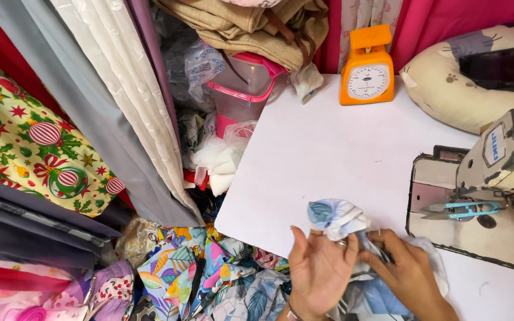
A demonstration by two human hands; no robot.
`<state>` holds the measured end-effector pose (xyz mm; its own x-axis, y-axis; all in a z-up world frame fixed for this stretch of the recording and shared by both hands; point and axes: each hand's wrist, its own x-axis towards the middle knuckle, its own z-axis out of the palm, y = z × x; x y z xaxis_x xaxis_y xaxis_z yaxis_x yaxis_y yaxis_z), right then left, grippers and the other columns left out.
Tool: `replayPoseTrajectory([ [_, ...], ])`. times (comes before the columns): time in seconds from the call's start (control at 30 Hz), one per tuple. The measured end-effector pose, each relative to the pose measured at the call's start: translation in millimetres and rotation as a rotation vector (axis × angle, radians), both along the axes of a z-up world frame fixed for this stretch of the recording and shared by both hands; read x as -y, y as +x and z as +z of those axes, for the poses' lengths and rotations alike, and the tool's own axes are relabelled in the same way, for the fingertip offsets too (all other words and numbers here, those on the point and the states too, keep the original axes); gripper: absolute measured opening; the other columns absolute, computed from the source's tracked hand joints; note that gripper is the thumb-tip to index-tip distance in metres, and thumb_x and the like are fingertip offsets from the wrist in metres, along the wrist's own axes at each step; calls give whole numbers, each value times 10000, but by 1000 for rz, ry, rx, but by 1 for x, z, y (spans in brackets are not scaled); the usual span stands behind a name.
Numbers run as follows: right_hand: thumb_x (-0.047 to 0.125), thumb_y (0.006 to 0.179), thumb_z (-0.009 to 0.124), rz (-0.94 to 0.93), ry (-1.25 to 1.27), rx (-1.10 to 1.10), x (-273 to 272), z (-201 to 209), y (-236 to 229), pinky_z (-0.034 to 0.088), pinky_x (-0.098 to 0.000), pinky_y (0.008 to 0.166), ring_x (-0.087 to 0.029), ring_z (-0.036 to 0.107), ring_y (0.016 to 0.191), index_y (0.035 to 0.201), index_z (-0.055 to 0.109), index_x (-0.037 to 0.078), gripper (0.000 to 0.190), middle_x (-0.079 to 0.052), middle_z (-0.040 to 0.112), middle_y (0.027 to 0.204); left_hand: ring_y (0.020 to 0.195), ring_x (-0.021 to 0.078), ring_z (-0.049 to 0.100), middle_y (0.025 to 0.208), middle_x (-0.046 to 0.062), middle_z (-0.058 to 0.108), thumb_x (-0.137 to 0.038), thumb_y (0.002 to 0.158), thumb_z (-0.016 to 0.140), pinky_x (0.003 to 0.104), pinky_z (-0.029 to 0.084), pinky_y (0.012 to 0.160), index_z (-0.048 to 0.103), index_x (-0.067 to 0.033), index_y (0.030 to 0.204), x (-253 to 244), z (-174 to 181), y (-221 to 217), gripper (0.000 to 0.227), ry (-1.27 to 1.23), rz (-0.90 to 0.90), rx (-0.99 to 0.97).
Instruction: The person prepares and smooths a piece of fabric for a pillow case, aligning the edges and flattening the material by hand on a workspace near a sewing machine.
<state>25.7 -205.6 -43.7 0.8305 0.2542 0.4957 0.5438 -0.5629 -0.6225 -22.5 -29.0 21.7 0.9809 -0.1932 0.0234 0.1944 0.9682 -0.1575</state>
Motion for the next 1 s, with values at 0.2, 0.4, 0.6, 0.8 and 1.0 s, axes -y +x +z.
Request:
replayPoseTrajectory([
  [0.2,28,871,712,-22,147,286,-10,75,-15,514,-366,995,-286,612,1122,1204,670,-7,338,-178,588,1170,1144,270,645,1277,183,688,-143,886,765,344,570,967,587,48,1394,10,24,1,571,549,149,-21],
  [0.4,52,911,747,1,84,498,-21,110,-25,565,-341,909,-223,702,998,1059,751,56,148,-133,705,1110,1052,201,696,1143,130,765,-46,899,739,309,541,973,684,47,1253,5,43,0,370,879,254,-21],
  [0.6,95,898,767,-65,9,522,-16,63,-14,505,-377,902,-256,638,1004,1048,717,81,159,-117,658,1116,973,231,676,1110,174,727,62,910,614,300,574,882,618,99,1327,14,8,3,419,712,321,-15],
  [0.8,-12,993,562,-33,265,740,-53,92,-32,529,-402,757,-289,660,801,894,657,35,145,-143,672,906,959,326,653,1045,208,676,90,939,529,391,533,826,651,107,1147,26,-14,4,241,1169,824,375],
  [1.0,-23,945,549,113,225,605,-52,94,-38,515,-393,720,-252,649,738,862,664,30,151,-138,695,875,865,221,634,933,89,693,19,907,679,333,521,725,761,-13,1018,10,18,10,141,1534,936,147],
])
